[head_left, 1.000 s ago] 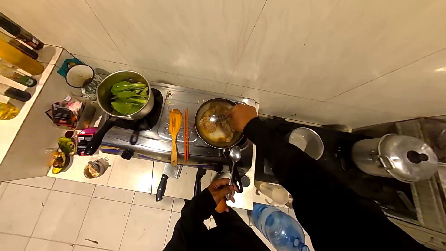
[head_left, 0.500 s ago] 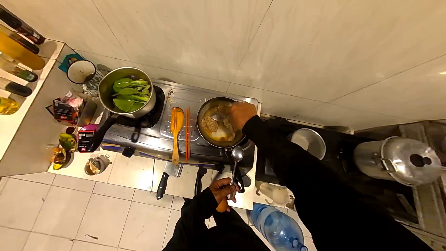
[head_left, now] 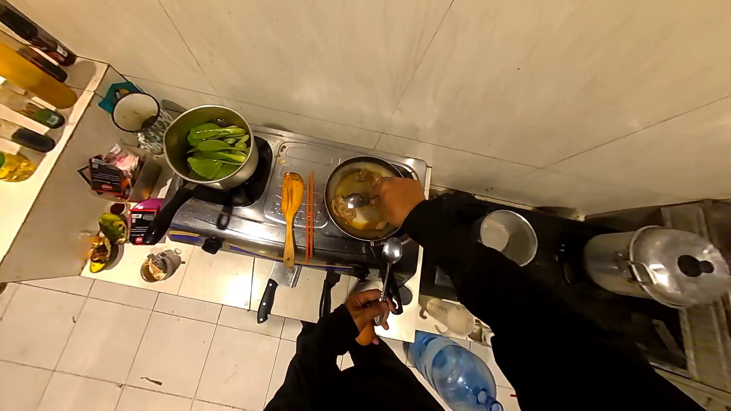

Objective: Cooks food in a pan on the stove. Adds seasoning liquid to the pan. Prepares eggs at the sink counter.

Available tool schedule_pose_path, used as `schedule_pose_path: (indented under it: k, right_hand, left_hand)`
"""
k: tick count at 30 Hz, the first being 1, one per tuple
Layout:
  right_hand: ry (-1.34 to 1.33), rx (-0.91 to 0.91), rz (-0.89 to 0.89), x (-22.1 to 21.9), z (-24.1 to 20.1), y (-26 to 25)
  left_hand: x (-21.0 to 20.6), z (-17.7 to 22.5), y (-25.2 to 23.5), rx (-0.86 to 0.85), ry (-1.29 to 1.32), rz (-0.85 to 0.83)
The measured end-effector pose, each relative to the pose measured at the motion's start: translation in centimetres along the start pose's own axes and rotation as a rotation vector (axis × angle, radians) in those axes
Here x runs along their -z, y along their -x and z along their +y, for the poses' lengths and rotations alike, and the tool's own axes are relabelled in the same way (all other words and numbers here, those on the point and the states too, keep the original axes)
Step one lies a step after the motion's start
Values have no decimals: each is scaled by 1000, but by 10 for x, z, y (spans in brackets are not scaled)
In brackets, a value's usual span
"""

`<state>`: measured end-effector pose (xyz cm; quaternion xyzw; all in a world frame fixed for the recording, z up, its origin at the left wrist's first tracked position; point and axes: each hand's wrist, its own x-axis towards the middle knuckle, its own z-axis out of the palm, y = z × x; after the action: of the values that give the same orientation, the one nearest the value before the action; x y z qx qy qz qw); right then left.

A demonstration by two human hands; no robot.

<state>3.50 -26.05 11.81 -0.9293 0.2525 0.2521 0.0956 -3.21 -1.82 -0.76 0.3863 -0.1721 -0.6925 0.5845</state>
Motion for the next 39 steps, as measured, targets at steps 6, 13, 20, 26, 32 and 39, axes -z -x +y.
schedule_pose_path:
  k: [6, 13, 20, 26, 32, 39]
  right_hand:
    - [16, 57, 67, -6, -4, 12]
    - [41, 123, 198, -37, -9, 22]
    - [28, 249, 310, -48, -9, 35]
    - [60, 339, 382, -60, -2, 33]
    - [-15, 89, 106, -42, -10, 31]
    - [-62, 95, 311, -38, 7, 29]
  left_hand:
    - [-2, 0, 0, 3, 0, 13]
    - [-2, 2, -2, -3, -41, 9]
    - [-1, 0, -4, -9, -16, -4]
    - [-1, 1, -5, 1, -29, -5]
    - [-1, -1, -6, 12, -2, -6]
    - [0, -1, -5, 15, 9, -3]
